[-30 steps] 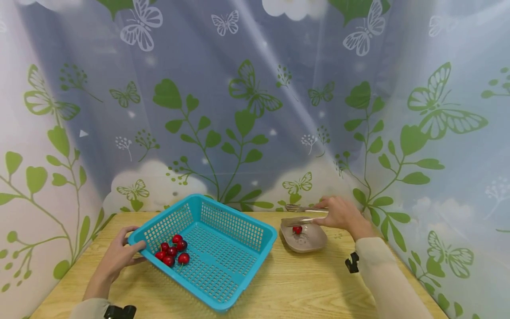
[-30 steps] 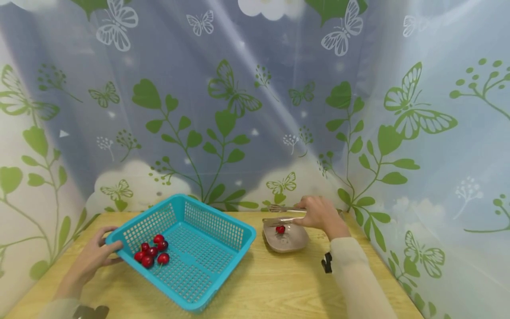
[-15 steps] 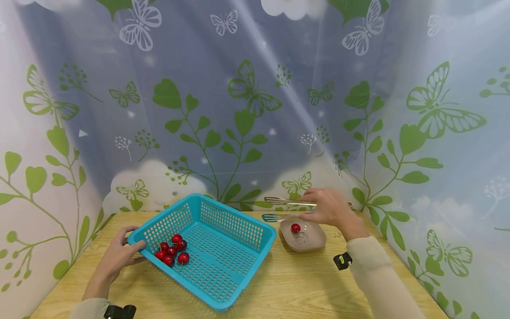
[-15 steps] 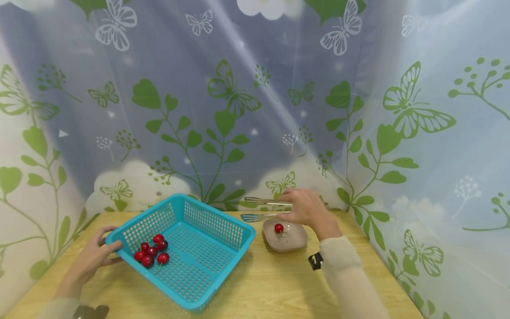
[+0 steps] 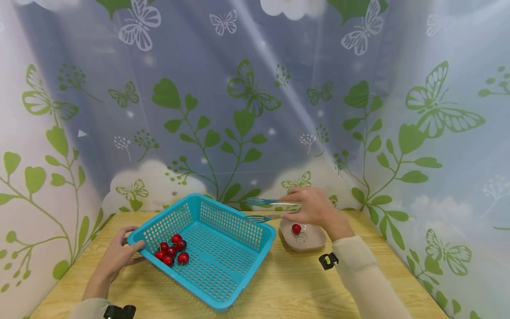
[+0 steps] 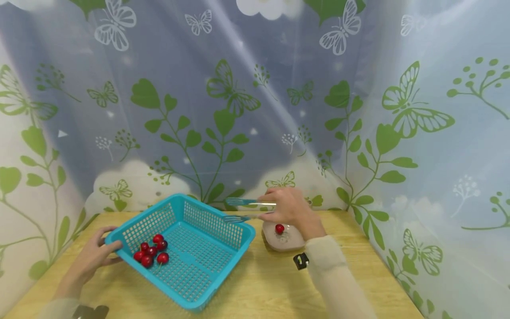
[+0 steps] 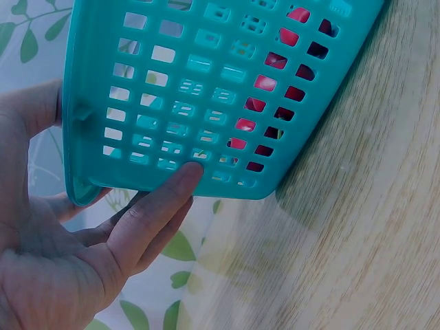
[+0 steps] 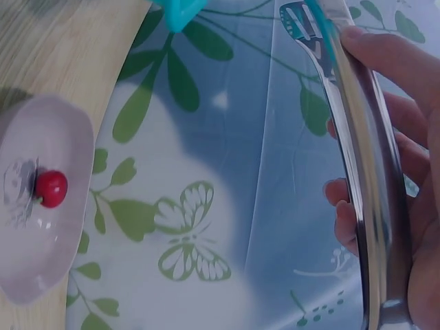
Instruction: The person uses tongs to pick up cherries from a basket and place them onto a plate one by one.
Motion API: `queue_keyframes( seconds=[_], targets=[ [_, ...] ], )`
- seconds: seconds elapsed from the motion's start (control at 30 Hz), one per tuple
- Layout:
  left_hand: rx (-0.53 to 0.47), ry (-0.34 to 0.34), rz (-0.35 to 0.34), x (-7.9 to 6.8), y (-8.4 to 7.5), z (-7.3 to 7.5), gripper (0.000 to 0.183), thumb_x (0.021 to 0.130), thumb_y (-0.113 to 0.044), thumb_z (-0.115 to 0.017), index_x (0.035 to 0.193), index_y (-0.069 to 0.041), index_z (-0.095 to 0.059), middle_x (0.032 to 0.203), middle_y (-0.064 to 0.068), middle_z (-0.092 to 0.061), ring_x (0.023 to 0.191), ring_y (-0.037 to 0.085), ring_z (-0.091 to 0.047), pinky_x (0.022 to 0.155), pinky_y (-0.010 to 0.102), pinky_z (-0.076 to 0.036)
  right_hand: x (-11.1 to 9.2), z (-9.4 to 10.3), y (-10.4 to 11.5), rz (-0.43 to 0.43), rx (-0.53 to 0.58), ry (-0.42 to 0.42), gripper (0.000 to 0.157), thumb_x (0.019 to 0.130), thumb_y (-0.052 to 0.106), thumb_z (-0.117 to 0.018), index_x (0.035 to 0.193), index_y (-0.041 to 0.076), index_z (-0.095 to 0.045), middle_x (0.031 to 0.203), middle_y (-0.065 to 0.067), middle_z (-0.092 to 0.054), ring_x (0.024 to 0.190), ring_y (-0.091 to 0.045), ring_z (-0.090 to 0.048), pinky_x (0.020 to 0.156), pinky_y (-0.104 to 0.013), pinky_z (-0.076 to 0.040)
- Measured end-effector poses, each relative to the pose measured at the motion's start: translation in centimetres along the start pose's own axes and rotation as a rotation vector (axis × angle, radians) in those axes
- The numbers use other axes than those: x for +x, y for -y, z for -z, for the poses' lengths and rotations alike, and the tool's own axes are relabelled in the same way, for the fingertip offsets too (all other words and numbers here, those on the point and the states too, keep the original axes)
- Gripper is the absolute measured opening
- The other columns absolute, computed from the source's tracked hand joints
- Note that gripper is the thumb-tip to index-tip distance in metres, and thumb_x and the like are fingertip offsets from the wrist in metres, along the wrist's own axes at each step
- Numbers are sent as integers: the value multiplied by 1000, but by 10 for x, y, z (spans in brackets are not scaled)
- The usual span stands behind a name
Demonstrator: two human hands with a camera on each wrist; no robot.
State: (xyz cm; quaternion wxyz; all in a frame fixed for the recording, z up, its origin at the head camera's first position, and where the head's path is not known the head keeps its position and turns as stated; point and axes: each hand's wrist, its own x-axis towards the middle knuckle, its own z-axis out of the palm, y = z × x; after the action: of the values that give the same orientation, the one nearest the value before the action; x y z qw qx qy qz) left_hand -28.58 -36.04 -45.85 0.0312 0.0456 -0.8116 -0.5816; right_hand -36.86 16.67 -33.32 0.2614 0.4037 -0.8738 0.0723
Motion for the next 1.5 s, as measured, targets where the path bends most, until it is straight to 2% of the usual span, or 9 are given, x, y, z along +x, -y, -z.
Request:
queue_keyframes(
  seconds=[0.3,0.53,0.73,0.87,1.13,1.23,1.37,1.5],
  targets=[
    [9,5,-10,0,0,0,66,103,-13,-55,156,3,-20,132,30,-46,94,11,-67,89,45,-68,13,-7,16,18,47,34,44,82,45,-83,118,21,-79,107,2,-76,80,-14,-70,54,-17,-47],
    [1,2,-4,1,-1,-1,64,104,-14,-52,156,3,-20,134,32,-48,95,12,-68,89,44,-68,21,-11,25,0,14,64,45,81,51,-82,119,26,-79,111,5,-76,81,-12,-69,52,-14,-44],
    [-4,-5,6,4,-1,-1,63,103,-13,-53,156,3,-22,130,29,-50,93,12,-68,88,44,-68,28,-14,32,2,36,109,46,83,52,-81,121,25,-78,117,3,-75,85,-13,-71,55,-13,-45],
    [-13,-4,4,4,-1,-1,64,102,-12,-54,156,3,-22,127,27,-53,90,11,-69,87,45,-68,34,-16,37,8,34,117,45,83,51,-81,120,26,-78,120,2,-76,81,-12,-70,52,-14,-42],
    [-20,-13,0,1,-1,-1,62,102,-12,-55,154,2,-24,125,26,-54,89,10,-69,87,47,-68,48,-27,47,75,46,114,40,83,50,-82,115,26,-80,111,5,-76,78,-11,-69,58,-18,-50],
    [-16,-13,-1,1,0,0,63,102,-12,-54,155,2,-23,127,27,-53,89,9,-69,87,46,-68,54,-30,52,72,50,132,41,83,52,-81,116,27,-80,110,5,-75,75,-9,-67,53,-17,-45],
    [-9,-13,5,-1,0,0,64,102,-13,-54,156,2,-22,130,29,-51,89,8,-69,88,46,-68,61,-34,60,55,41,151,41,83,54,-80,116,30,-80,105,8,-74,69,-7,-62,45,-15,-33],
    [-11,-7,9,-1,-1,0,68,102,-14,-57,156,2,-20,130,30,-50,91,11,-69,88,46,-68,66,-38,64,57,49,169,42,83,54,-80,117,29,-79,102,9,-72,70,-6,-60,46,-15,-34]
  ],
)
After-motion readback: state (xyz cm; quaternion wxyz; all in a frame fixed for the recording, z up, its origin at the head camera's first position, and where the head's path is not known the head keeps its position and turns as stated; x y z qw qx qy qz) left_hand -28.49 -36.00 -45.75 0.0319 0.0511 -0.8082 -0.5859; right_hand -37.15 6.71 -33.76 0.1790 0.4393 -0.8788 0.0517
